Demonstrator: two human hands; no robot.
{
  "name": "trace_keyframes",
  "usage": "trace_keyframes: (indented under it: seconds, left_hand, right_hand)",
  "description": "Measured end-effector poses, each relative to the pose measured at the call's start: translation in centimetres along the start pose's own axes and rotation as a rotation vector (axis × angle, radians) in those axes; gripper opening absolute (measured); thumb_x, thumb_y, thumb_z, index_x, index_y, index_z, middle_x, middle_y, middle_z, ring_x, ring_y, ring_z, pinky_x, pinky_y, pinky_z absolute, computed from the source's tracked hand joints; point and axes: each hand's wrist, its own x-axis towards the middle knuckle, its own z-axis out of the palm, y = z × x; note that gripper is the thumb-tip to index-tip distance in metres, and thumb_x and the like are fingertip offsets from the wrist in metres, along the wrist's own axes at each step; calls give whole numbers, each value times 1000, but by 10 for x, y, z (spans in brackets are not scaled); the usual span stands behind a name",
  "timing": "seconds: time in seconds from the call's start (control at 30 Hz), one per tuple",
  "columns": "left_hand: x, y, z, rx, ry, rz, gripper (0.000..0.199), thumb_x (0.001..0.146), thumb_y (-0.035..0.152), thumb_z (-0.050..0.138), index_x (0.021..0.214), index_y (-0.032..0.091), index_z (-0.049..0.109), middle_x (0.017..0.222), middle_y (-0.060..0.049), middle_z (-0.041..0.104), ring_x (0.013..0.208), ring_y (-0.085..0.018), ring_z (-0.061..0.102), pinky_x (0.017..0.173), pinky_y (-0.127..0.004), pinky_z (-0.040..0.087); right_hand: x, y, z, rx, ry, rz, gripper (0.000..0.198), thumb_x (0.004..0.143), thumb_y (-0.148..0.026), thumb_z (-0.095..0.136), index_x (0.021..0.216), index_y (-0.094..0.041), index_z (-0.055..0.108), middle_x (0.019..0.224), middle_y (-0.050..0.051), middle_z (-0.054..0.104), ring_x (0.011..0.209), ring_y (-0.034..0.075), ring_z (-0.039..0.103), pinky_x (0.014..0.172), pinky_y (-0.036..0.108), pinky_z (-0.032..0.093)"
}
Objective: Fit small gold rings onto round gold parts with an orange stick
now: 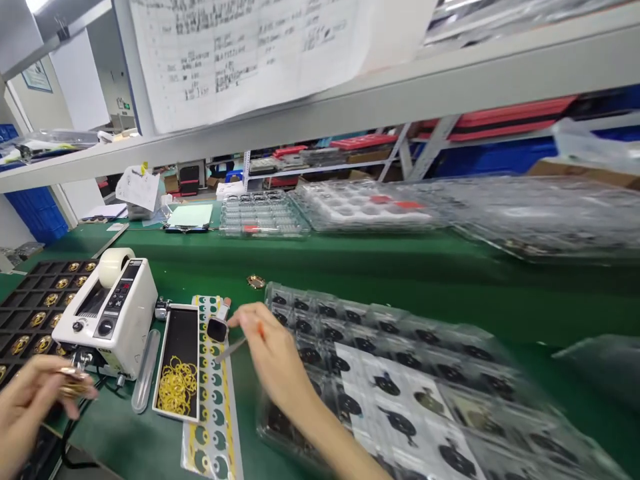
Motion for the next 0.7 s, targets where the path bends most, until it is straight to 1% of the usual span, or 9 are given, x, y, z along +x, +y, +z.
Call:
trace_keyframes:
  seconds: [0.07,0.13,0.23,0.3,0.37,0.47,0.53,0.63,0.7]
  left_hand:
    - [4,7,58,-253,-251,-63,42,85,53,65,110,19,62,84,-6,74,67,-21,70,55,-28,55]
    - [20,8,99,-401,-430,-123,50,79,50,72,114,16,62,81,-7,73,72,-23,71,60,-29,58]
    - [48,2,130,-565,-467,-228,53,73,43,78,113,13,63,85,-7,73,81,-24,73,77,-34,59]
    - [59,-4,138,-640,-453,-276,48,73,39,77,112,14,62,91,-7,74,86,-24,73,86,-37,57]
    - [61,-9,142,-694,-442,-286,40,76,36,74,108,15,61,92,-7,74,91,-24,72,90,-39,55]
    - [57,-15,144,-741,-422,-274,30,80,31,70,104,18,59,84,-4,73,96,-25,71,91,-40,55]
    - [52,-19,146,-750,-429,-281,27,82,30,69,104,20,58,87,-4,73,99,-26,70,90,-40,54]
    - [47,-23,147,-766,-462,-291,24,85,31,66,105,20,58,100,-7,74,103,-25,69,87,-34,55]
    - [45,-23,147,-790,-491,-300,22,88,31,64,105,19,59,102,-8,74,104,-24,69,85,-31,55]
  right_hand:
    - [3,5,-1,190,45,94,55,91,-64,37,68,-20,62,83,8,65,72,21,62,65,32,51]
    - [1,7,-4,335,52,169,60,90,-69,35,71,-20,65,69,5,61,62,19,58,58,31,50]
    - [-9,3,-9,452,57,185,62,91,-70,33,81,-20,67,58,0,53,46,14,47,47,28,44]
    - [-17,-3,-9,449,53,131,56,92,-67,39,80,-20,68,61,2,57,50,14,53,50,27,47]
    - [-26,-11,-7,386,15,62,46,92,-60,49,76,-20,68,65,3,62,58,16,60,55,27,51]
    - [-37,-20,1,292,-74,-35,30,94,-44,55,80,-21,68,69,3,65,62,16,64,56,24,52]
    - [-43,-24,8,252,-118,-94,21,95,-34,54,85,-22,68,71,2,66,63,15,65,56,23,52]
    - [-50,-25,16,214,-111,-147,15,94,-18,52,89,-22,67,75,3,68,66,14,66,58,22,53]
    - [-54,-23,20,199,-88,-175,17,92,-11,52,92,-22,65,78,3,68,70,15,67,61,22,55]
